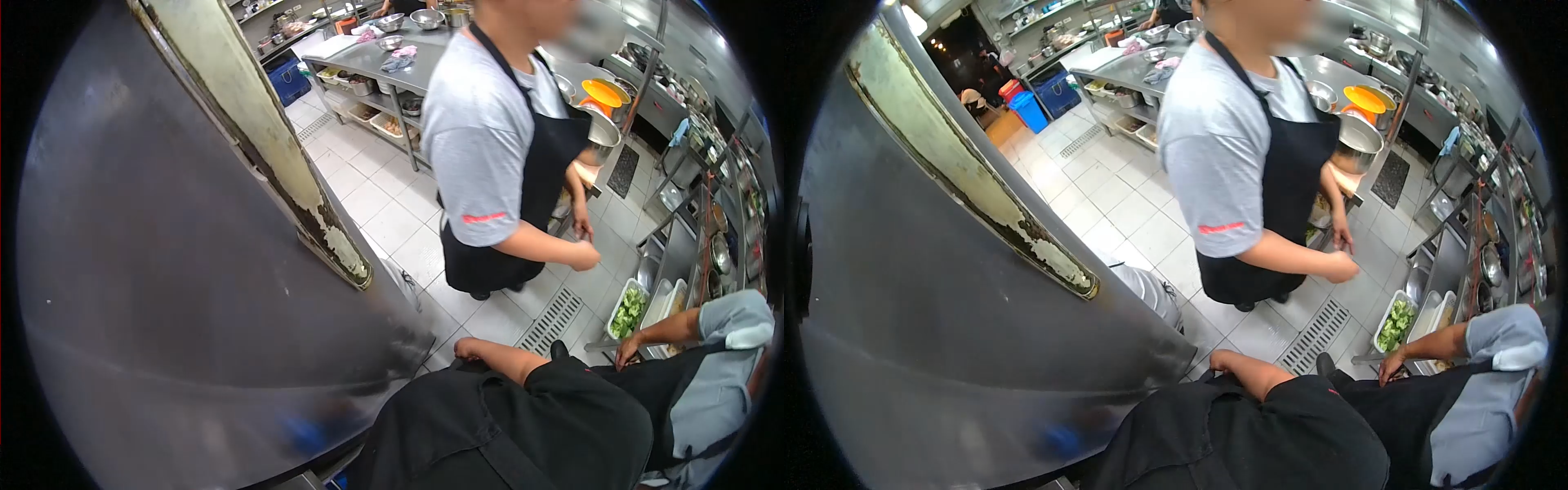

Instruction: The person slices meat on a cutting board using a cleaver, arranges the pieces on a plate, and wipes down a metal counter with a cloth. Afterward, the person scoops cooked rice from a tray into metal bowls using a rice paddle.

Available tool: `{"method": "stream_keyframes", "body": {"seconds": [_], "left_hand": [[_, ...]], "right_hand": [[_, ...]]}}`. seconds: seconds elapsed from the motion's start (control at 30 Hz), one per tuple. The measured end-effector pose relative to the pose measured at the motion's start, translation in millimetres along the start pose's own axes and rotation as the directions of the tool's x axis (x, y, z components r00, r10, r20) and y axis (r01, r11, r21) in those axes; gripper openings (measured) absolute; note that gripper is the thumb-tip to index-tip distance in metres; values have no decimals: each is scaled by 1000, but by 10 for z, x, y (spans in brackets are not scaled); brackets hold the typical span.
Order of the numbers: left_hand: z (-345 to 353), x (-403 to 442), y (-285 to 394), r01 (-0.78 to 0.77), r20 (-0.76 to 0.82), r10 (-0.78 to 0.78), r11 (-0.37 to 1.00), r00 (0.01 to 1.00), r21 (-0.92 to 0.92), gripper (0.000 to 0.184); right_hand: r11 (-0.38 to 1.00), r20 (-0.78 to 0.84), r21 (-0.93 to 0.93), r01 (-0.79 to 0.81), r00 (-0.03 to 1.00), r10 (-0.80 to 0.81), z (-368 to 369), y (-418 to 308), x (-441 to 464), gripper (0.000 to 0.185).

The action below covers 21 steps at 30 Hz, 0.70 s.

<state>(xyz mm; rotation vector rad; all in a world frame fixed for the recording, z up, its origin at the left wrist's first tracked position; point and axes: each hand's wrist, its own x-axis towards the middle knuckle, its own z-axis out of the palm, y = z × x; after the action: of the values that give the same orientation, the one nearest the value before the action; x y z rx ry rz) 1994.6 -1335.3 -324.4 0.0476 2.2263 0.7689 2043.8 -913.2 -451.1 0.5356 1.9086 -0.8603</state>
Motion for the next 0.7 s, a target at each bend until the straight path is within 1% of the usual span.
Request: {"method": "stream_keyframes", "body": {"seconds": [0.13, 0.2, 0.23, 0.3, 0.33, 0.4, 0.53, 0.6, 0.63, 0.67, 0.7], "left_hand": [[-67, 35, 20, -6, 20, 6, 1000, 1000, 11, 33], [-98, 38, 27, -7, 28, 6, 1000, 1000, 15, 33], [-110, 43, 22, -6, 32, 5, 1000, 999, 17, 33], [-129, 65, 17, -4, 39, 4, 1000, 999, 20, 33], [-141, 79, 20, -6, 44, 5, 1000, 999, 23, 33], [-162, 106, 46, -8, 53, 7, 1000, 999, 27, 33], [-199, 200, 165, -22, 81, 18, 999, 997, 49, 32], [-207, 269, 258, -37, 99, 31, 997, 995, 67, 32], [-208, 313, 313, -44, 108, 36, 996, 993, 72, 32], [-202, 363, 374, -52, 118, 43, 995, 992, 79, 32], [-199, 414, 439, -62, 127, 50, 994, 991, 87, 32]], "right_hand": [[998, -6, -67, 13, 1000, -13, 48, -33, 31, 19], [959, 56, -280, 47, 998, -33, 2, -64, 3, 18], [958, 60, -281, 51, 998, -35, -31, -120, -68, 18], [982, 71, -188, -14, 997, 28, -36, -193, -120, 17], [982, 72, -189, -13, 997, 27, -32, -200, -106, 17], [988, 50, -140, 70, 997, -64, -18, -182, -28, 19], [997, 17, -78, 24, 1000, -23, 38, -18, 404, 18], [949, -63, -286, 134, 985, -158, 37, 104, 633, 19], [959, -59, -267, 99, 991, -119, -86, 59, 527, 22], [960, -67, -264, 98, 991, -119, -198, 23, 410, 22], [962, -92, -268, 45, 993, -72, -312, -14, 299, 24]]}}
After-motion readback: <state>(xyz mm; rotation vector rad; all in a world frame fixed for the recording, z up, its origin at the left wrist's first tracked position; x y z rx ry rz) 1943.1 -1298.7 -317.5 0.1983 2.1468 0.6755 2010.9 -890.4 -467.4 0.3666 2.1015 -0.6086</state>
